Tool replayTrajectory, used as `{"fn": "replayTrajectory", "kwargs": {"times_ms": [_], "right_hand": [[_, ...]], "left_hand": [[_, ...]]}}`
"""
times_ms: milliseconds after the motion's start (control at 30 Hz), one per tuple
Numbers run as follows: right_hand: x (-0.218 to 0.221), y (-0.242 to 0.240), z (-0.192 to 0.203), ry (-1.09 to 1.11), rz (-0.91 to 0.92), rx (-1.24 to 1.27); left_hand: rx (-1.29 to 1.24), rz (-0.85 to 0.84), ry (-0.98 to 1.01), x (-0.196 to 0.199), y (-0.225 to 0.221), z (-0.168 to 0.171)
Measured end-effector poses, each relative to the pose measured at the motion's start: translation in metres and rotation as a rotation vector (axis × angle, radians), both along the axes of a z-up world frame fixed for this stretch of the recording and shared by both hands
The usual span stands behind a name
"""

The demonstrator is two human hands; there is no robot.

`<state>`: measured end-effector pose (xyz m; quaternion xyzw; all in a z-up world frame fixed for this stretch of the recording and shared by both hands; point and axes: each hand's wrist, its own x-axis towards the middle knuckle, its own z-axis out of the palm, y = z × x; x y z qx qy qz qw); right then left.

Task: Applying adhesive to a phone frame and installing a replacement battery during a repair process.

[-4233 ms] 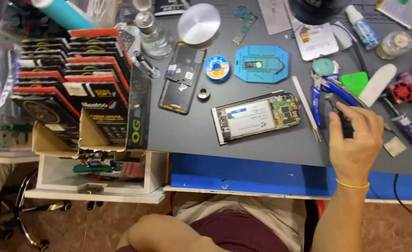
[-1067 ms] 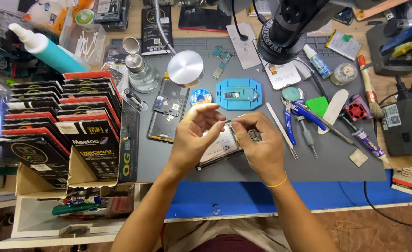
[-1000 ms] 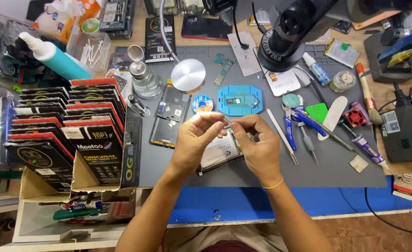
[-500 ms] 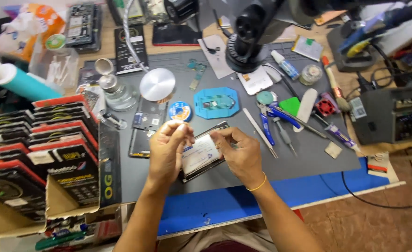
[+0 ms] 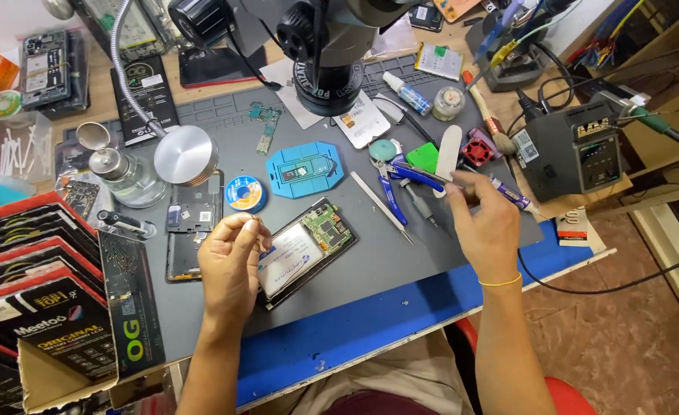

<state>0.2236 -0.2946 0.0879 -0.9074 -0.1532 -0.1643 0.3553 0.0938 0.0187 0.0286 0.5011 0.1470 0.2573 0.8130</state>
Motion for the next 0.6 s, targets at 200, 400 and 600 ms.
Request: {"fn": "replayTrajectory", "kwargs": {"times_ms": [200, 400, 600], "right_hand": [[0.007, 0.002, 0.002, -0.046, 0.03, 0.008], [0.013, -0.006, -0.017, -0.073, -0.028, -0.117], [0.0, 0.01, -0.033, 0.023, 0.06, -0.146]], "left_hand": [[0.034, 0.025, 0.014, -0.005, 0.002, -0.001], [0.051, 0.037, 0.029, -0.006, 0.002, 0.0], [0.04, 0.026, 0.028, -0.004, 0.003, -0.01]]}}
